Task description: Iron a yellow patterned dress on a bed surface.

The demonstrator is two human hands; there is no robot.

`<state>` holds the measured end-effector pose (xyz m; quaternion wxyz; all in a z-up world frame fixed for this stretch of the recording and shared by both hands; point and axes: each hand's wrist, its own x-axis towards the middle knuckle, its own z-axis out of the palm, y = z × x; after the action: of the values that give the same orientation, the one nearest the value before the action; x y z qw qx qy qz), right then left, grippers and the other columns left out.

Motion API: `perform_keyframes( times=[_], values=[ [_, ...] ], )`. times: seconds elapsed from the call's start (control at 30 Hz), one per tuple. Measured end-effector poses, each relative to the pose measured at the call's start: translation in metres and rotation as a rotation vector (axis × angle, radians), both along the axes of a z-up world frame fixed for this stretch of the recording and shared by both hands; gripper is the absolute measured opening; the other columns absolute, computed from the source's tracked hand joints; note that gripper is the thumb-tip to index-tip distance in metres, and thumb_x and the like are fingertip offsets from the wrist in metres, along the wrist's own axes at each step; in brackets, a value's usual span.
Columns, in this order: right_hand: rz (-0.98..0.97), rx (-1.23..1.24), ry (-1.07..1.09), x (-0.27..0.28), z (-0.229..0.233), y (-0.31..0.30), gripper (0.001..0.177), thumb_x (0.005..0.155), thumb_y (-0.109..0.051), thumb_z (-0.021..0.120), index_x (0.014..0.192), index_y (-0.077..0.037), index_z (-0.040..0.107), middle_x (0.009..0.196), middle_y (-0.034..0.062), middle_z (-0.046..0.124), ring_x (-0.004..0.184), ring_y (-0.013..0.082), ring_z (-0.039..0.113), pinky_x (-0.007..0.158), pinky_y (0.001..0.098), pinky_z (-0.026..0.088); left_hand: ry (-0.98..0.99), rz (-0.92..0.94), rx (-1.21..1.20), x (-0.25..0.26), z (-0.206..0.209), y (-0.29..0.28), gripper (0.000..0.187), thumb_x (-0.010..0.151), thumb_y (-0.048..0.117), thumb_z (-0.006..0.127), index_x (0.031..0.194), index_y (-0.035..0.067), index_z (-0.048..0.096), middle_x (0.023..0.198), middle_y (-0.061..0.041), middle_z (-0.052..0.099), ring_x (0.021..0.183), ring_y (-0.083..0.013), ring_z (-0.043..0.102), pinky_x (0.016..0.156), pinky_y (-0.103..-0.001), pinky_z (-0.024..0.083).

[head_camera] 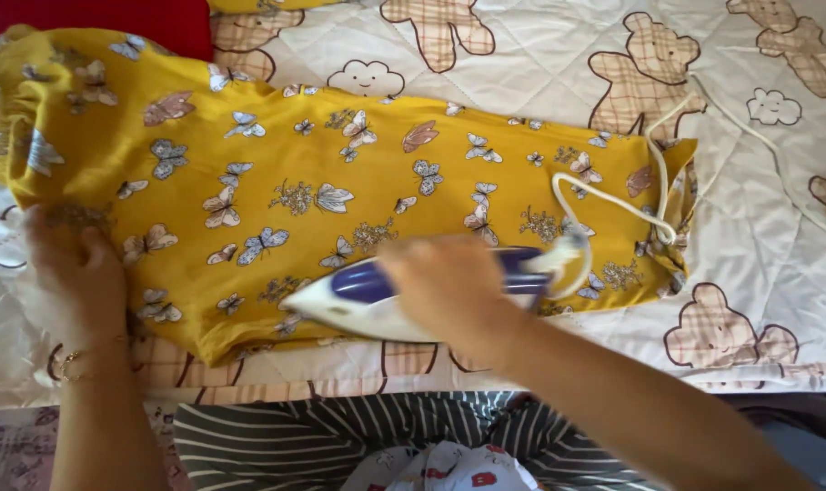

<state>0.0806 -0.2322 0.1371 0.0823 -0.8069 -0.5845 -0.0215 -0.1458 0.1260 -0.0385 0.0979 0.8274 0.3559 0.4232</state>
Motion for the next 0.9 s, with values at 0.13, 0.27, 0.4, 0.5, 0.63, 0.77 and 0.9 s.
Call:
perform_keyframes(
  times=[0.13, 0.27, 0.4, 0.5, 0.63, 0.77, 0.9],
  values=[
    [-0.211, -0.164, -0.053, 0.039, 0.011, -0.050, 0.020, 0.073, -0.012, 0.067, 0.092, -0.015, 0.071, 0.075, 0.0082, 0.073, 0.069, 0.0282, 0.073, 0.058, 0.0467, 0.057, 0.036, 0.006, 0.000, 0.000, 0.029, -0.015, 0.046, 0.101, 0.001, 0.060, 0.144, 0.004, 0.048, 0.131, -0.022, 0.071, 0.118, -0.0375, 0.071, 0.103, -0.043, 0.055],
    [-0.322, -0.209, -0.117, 0.070, 0.016, -0.108, 0.020, 0.072, -0.019, 0.072, 0.092, -0.018, 0.072, 0.081, 0.0072, 0.074, 0.073, 0.0292, 0.073, 0.064, 0.0470, 0.057, -0.001, 0.152, -0.358, 0.014, 0.079, -0.051, 0.048, 0.097, 0.014, 0.059, 0.144, 0.012, 0.050, 0.128, -0.016, 0.068, 0.114, -0.0332, 0.068, 0.099, -0.043, 0.054],
    [-0.381, -0.249, -0.166, 0.080, 0.018, -0.125, 0.035, 0.067, -0.026, 0.077, 0.101, -0.020, 0.074, 0.088, 0.0067, 0.075, 0.080, 0.0298, 0.073, 0.069, 0.0465, 0.058, 0.169, 0.211, -0.053, 0.006, 0.041, -0.048, 0.060, 0.089, 0.013, 0.061, 0.148, 0.010, 0.048, 0.141, -0.017, 0.056, 0.132, -0.0369, 0.050, 0.112, -0.055, 0.043],
    [-0.390, -0.318, -0.100, 0.067, 0.034, -0.102, 0.047, 0.063, -0.034, 0.082, 0.108, -0.023, 0.074, 0.090, 0.0072, 0.076, 0.083, 0.0303, 0.073, 0.071, 0.0474, 0.057, 0.242, 0.082, 0.149, 0.038, 0.071, -0.097, 0.056, 0.091, 0.017, 0.070, 0.145, 0.010, 0.055, 0.143, -0.016, 0.054, 0.135, -0.0386, 0.044, 0.114, -0.058, 0.038],
    [-0.172, -0.200, 0.089, 0.044, 0.039, -0.068, 0.067, 0.065, -0.053, 0.082, 0.124, -0.024, 0.068, 0.095, 0.0064, 0.075, 0.080, 0.0292, 0.073, 0.068, 0.0470, 0.056, 0.091, -0.374, -0.032, 0.090, 0.112, -0.161, 0.041, 0.103, 0.024, 0.065, 0.142, 0.013, 0.060, 0.148, -0.011, 0.054, 0.142, -0.0327, 0.044, 0.122, -0.056, 0.033],
    [-0.144, -0.191, 0.007, 0.020, 0.024, -0.030, 0.059, 0.073, -0.059, 0.078, 0.116, -0.020, 0.066, 0.095, 0.0051, 0.073, 0.086, 0.0294, 0.072, 0.065, 0.0500, 0.055, 0.039, -0.439, -0.037, 0.123, 0.120, -0.189, 0.040, 0.106, 0.027, 0.056, 0.141, 0.011, 0.060, 0.153, -0.012, 0.051, 0.147, -0.0325, 0.040, 0.123, -0.061, 0.021],
    [-0.140, -0.074, -0.060, 0.002, 0.013, -0.003, 0.049, 0.081, -0.058, 0.073, 0.111, -0.021, 0.063, 0.097, 0.0037, 0.070, 0.083, 0.0279, 0.072, 0.066, 0.0466, 0.056, -0.072, -0.512, -0.025, 0.132, 0.088, -0.183, 0.048, 0.110, 0.036, 0.041, 0.146, 0.008, 0.055, 0.163, -0.014, 0.038, 0.156, -0.0363, 0.030, 0.129, -0.063, 0.009]
  ],
)
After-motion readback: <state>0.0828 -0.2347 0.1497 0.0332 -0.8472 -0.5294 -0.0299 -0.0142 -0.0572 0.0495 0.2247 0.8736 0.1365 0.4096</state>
